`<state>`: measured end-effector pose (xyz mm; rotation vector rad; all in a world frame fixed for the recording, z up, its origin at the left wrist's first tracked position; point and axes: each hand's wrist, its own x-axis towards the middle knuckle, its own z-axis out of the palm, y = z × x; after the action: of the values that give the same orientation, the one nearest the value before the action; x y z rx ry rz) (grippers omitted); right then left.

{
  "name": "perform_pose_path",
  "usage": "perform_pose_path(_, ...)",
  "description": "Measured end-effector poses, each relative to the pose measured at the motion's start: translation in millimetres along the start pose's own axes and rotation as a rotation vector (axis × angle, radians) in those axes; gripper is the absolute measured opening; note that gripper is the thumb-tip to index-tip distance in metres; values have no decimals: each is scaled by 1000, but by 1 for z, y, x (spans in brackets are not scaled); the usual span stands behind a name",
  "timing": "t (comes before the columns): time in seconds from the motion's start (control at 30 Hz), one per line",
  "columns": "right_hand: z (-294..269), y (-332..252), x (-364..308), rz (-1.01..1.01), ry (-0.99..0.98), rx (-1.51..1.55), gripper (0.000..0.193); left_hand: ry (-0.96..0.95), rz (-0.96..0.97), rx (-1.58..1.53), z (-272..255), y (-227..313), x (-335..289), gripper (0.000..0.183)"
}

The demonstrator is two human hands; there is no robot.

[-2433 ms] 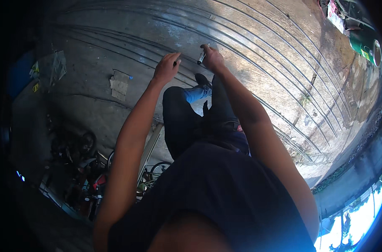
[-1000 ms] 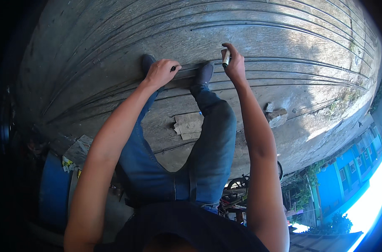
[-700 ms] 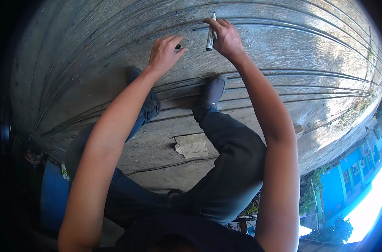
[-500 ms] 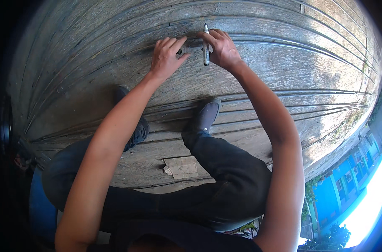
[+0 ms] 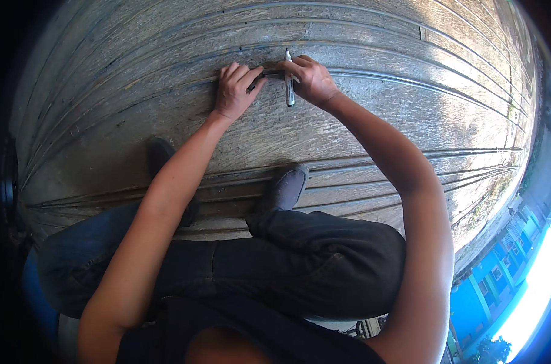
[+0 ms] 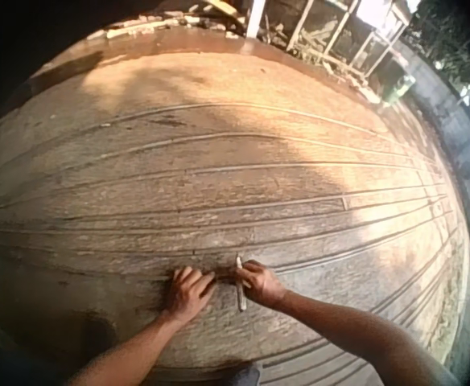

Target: Marking several long metal bars with a permanent marker on a concrete floor.

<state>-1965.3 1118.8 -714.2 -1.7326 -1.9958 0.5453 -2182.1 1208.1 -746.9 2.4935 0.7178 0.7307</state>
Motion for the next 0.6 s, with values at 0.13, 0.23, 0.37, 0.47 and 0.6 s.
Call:
perform_pose_path(0.13, -14, -8, 9, -57, 65, 63, 32, 22, -18, -52, -1, -4, 3, 28)
perform_pose_path(0.23, -39, -36, 23, 284, 42, 441, 37, 54, 4, -51, -4, -9, -1, 28)
perform_pose_path(0.37, -27, -16, 24, 466, 97, 832, 32, 75, -44, -26, -2, -6, -4, 29)
perform_pose_path(0.47, -4, -17, 27, 475, 216, 1087, 26, 75, -86, -8, 0, -3, -6, 30)
perform_pose_path(0.6, 16, -11, 18, 496, 209, 963, 19, 71, -113, 15, 1, -2, -7, 32)
